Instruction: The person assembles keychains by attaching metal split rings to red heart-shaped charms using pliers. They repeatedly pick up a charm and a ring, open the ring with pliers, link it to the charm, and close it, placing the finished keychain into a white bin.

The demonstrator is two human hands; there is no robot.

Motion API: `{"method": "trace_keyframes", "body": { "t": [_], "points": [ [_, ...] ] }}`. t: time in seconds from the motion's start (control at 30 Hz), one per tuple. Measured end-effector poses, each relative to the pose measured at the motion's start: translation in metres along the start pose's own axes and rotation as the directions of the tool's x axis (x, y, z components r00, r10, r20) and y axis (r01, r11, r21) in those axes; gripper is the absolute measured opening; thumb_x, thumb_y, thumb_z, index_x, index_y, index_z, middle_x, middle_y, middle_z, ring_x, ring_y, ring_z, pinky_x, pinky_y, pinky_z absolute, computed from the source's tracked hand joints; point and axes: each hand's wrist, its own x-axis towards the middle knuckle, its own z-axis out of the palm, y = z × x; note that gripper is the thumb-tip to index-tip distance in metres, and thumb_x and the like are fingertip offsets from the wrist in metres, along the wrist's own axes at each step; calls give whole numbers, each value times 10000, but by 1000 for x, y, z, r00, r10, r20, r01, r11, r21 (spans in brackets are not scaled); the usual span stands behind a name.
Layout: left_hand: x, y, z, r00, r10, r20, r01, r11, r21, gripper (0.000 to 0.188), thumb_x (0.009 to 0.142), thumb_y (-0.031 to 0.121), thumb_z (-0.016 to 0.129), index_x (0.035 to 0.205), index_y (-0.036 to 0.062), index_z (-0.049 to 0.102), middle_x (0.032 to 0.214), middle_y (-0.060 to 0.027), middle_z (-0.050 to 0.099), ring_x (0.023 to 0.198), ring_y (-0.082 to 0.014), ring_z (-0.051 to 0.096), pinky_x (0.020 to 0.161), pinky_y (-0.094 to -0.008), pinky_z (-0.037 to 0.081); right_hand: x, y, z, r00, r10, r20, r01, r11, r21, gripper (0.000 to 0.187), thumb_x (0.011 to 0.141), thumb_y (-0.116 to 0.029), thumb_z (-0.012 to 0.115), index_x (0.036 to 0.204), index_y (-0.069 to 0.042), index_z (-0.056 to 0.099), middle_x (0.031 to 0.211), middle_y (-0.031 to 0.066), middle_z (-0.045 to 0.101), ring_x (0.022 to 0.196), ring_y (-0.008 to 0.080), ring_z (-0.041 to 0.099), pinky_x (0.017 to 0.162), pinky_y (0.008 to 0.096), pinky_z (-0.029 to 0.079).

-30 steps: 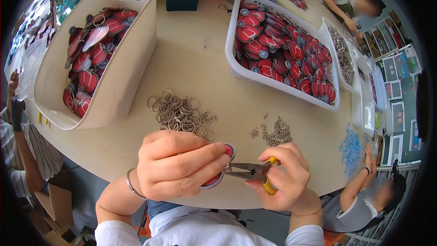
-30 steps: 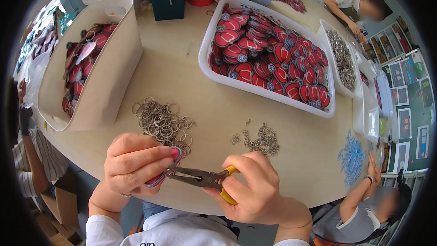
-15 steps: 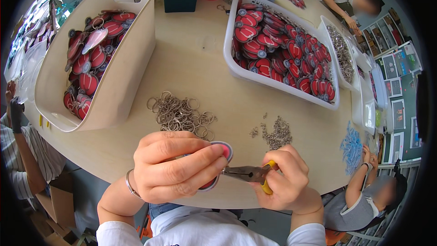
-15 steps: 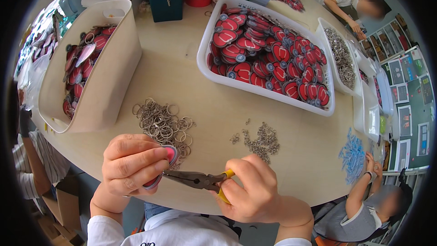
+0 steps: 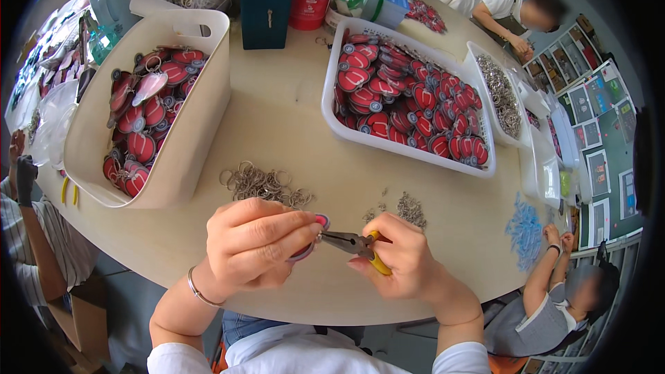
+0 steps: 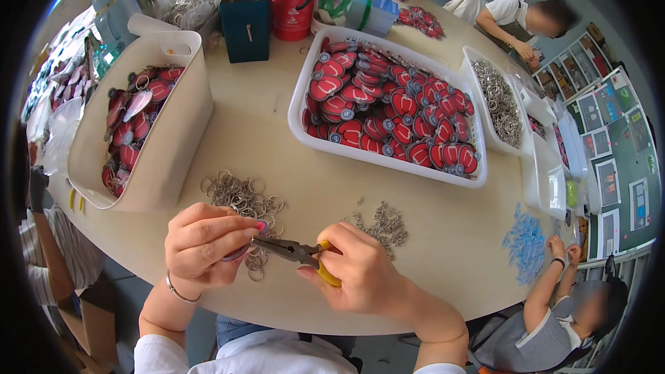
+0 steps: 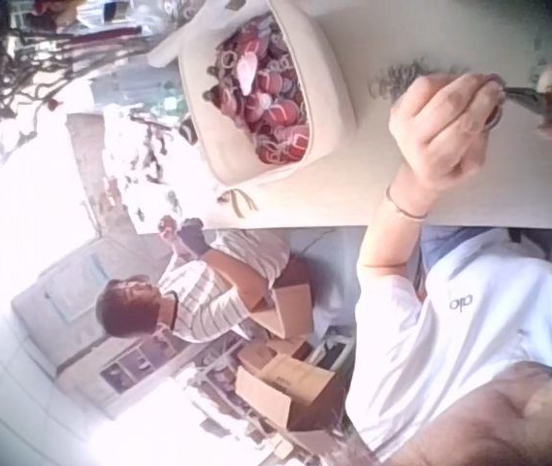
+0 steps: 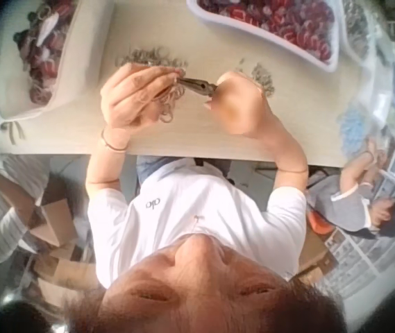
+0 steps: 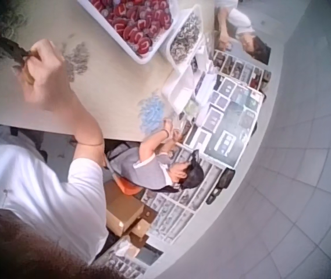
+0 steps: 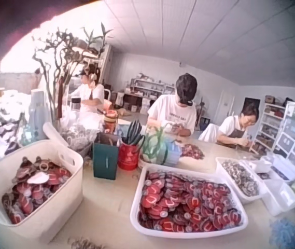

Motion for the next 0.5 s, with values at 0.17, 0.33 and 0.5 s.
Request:
{"method": "trace_keyframes", "body": {
  "t": [0.17, 0.33, 0.5],
  "points": [
    [4, -4, 1, 997, -66, 24, 67, 998, -10, 311, 563, -33, 640, 864, 7, 710, 845, -86, 688, 641, -201, 621, 518, -277, 501, 0, -1, -1, 994, 102, 36, -105, 991, 82, 238, 692, -112, 800, 691, 13, 598, 819, 109, 534, 611, 245, 520, 532, 342, 449],
    [37, 15, -50, 990, 4, -138, 68, 856, 512, 106, 756, -38, 667, 861, -29, 673, 828, -117, 678, 662, -193, 618, 565, -280, 480, 45, 51, -30, 966, 124, -225, -168, 968, -185, 282, 702, -193, 805, 832, 9, 657, 896, 121, 540, 793, 282, 554, 711, 395, 458],
    [78, -18, -116, 912, -328, -246, 406, 643, 650, 65, 865, 26, 637, 895, 34, 694, 920, -106, 693, 710, -211, 620, 634, -254, 478, 115, 116, -15, 957, 157, -245, -274, 772, -574, 306, 697, -198, 809, 916, -23, 688, 1031, 108, 547, 997, 311, 521, 872, 431, 430]
  ]
}}
